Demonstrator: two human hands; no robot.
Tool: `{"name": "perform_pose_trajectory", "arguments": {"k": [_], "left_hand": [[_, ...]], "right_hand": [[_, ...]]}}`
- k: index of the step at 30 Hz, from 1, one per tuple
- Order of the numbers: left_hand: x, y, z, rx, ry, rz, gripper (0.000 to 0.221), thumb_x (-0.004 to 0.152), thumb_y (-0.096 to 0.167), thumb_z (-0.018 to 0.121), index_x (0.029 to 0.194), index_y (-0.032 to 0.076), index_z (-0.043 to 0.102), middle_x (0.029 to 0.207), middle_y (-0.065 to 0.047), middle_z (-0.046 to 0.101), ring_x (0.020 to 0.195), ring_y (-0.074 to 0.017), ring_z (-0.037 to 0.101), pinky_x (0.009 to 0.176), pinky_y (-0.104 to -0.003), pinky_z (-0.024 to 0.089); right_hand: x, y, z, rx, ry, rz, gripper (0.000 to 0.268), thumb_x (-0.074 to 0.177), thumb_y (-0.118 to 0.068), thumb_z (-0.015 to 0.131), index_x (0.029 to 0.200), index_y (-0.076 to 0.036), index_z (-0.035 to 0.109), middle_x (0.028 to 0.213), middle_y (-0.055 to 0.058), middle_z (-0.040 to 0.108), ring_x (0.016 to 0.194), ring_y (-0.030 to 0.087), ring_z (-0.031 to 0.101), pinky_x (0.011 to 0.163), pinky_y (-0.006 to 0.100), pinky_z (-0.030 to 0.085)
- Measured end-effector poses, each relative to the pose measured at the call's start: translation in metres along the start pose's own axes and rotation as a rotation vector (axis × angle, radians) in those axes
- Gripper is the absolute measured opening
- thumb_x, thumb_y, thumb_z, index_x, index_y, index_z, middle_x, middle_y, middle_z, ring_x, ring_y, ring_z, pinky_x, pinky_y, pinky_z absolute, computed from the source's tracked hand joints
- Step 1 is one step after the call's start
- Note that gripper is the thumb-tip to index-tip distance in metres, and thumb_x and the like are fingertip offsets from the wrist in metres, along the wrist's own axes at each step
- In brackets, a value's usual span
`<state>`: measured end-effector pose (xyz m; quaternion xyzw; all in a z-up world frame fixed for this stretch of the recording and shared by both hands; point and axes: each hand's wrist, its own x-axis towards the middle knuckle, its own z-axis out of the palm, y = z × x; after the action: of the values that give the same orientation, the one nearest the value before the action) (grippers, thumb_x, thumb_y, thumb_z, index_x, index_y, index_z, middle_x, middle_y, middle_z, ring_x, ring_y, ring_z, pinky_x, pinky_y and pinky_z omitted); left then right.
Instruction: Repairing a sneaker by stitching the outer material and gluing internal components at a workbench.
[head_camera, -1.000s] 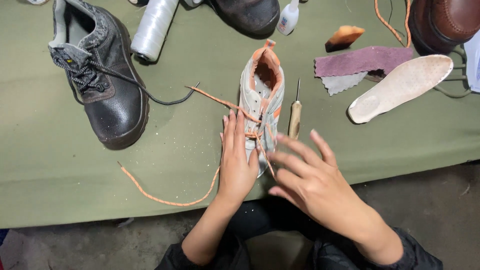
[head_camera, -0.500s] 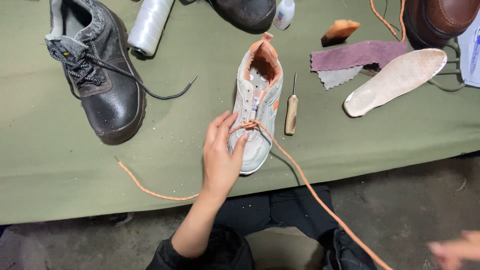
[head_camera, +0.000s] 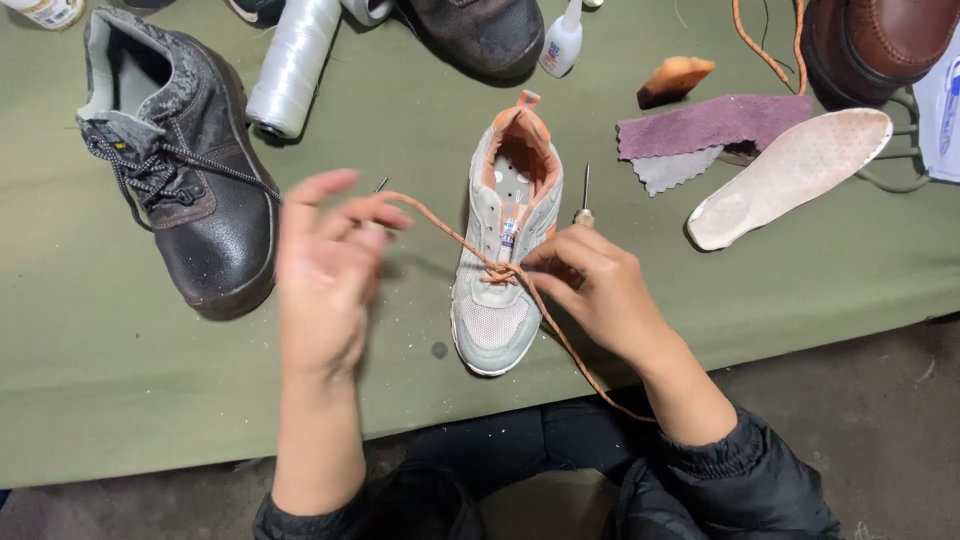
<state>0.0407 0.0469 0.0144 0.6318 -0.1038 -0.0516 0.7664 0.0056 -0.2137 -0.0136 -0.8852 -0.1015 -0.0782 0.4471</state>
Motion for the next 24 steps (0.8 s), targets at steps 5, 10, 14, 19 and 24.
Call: {"name": "perform_pose_trajectory", "arguments": {"k": [5, 10, 14, 19, 24], "left_hand": [[-0.01, 0.005, -0.008, 0.634, 0.502, 0.358, 0.034, 0.103, 0.012, 0.069, 0.134, 0.006, 0.054, 0.125, -0.012, 0.062, 0.12, -0.0241, 0.057, 0.101, -0.037, 0.041], [-0.029, -0.025, 0.026, 0.87, 0.384, 0.383, 0.014, 0.091, 0.021, 0.082, 0.1, 0.013, 0.074, 0.101, -0.004, 0.064, 0.103, -0.0267, 0.06, 0.095, -0.04, 0.043], [-0.034, -0.049, 0.047, 0.849, 0.244, 0.104, 0.013, 0.091, 0.023, 0.079, 0.098, 0.013, 0.078, 0.08, -0.003, 0.067, 0.072, -0.0213, 0.065, 0.071, -0.035, 0.054], [0.007, -0.058, 0.062, 0.624, 0.368, -0.288, 0.023, 0.088, 0.039, 0.074, 0.095, 0.017, 0.074, 0.076, 0.006, 0.065, 0.061, -0.0051, 0.056, 0.067, -0.024, 0.05], [0.023, -0.065, 0.05, -0.027, 0.311, -0.414, 0.016, 0.095, 0.022, 0.072, 0.094, 0.006, 0.071, 0.076, 0.003, 0.064, 0.065, -0.0024, 0.051, 0.06, -0.018, 0.042]], "right_hand": [[0.004, -0.003, 0.003, 0.07, -0.114, -0.096, 0.035, 0.078, -0.015, 0.087, 0.111, -0.013, 0.074, 0.095, 0.01, 0.069, 0.082, 0.03, 0.069, 0.078, 0.045, 0.058], [0.008, 0.018, -0.002, 0.462, 0.075, 0.067, 0.023, 0.103, -0.023, 0.06, 0.107, -0.005, 0.073, 0.083, 0.013, 0.073, 0.074, 0.023, 0.069, 0.073, 0.035, 0.056], [0.034, 0.016, -0.045, 0.652, 0.197, 0.242, 0.026, 0.11, -0.02, 0.057, 0.113, 0.004, 0.065, 0.087, 0.014, 0.073, 0.075, 0.015, 0.071, 0.075, 0.027, 0.059], [0.08, -0.024, -0.085, 0.547, 0.081, 0.163, 0.022, 0.111, -0.022, 0.058, 0.112, -0.001, 0.064, 0.09, 0.011, 0.07, 0.072, 0.013, 0.066, 0.067, 0.021, 0.057], [0.145, 0.012, -0.112, 0.531, 0.066, 0.217, 0.008, 0.103, -0.004, 0.062, 0.098, -0.01, 0.065, 0.095, 0.001, 0.068, 0.094, 0.012, 0.074, 0.075, 0.021, 0.062]]}}
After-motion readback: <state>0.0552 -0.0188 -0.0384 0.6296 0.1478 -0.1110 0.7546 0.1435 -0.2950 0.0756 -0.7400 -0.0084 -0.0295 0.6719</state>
